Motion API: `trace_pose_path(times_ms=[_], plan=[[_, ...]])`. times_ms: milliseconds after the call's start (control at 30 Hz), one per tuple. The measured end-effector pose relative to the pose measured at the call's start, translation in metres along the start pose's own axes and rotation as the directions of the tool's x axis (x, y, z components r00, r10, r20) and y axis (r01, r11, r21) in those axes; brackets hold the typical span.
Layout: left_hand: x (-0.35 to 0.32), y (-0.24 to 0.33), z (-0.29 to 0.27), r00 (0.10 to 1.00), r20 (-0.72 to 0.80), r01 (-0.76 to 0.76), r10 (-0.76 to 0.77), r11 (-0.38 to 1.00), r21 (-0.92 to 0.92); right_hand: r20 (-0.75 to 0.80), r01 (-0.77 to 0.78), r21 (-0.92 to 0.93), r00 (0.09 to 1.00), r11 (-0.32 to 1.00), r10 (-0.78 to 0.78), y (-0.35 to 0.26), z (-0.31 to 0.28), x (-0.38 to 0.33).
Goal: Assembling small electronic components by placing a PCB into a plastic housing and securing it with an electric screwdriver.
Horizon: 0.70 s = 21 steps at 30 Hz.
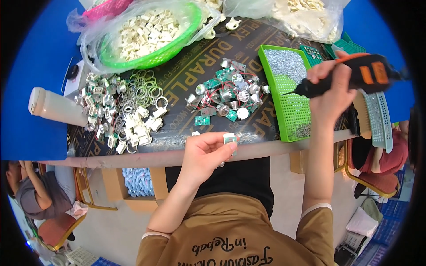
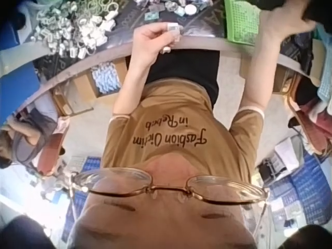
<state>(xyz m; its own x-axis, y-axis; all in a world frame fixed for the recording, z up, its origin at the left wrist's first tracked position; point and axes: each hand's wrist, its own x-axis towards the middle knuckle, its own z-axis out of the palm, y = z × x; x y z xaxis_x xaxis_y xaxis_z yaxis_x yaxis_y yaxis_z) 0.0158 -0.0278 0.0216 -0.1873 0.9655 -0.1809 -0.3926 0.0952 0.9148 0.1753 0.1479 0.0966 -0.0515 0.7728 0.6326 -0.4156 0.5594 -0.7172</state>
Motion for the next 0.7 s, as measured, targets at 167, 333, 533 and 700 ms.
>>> trace_pose_path(times_ms=[167,333,533,700], plan=[[0.003,-0.001,0.009,0.999,0.013,-0.045,0.045,0.999,-0.013,0.237,-0.161,0.357,0.968,0.92,0.077,-0.057,0.016,-0.019],[0.001,0.0,0.007,1.0,-0.006,-0.025,0.025,1.0,0.01,0.154,-0.093,0.275,0.987,0.957,0.051,-0.071,0.052,-0.057],[-0.001,-0.003,0.005,1.0,-0.008,-0.02,0.021,0.999,0.035,0.222,0.065,0.306,0.965,0.95,-0.138,-0.058,0.075,-0.069],[-0.001,-0.003,0.008,1.0,0.008,-0.014,0.014,0.999,0.048,0.465,-0.011,0.12,0.884,0.993,-0.047,-0.069,0.082,-0.06]])
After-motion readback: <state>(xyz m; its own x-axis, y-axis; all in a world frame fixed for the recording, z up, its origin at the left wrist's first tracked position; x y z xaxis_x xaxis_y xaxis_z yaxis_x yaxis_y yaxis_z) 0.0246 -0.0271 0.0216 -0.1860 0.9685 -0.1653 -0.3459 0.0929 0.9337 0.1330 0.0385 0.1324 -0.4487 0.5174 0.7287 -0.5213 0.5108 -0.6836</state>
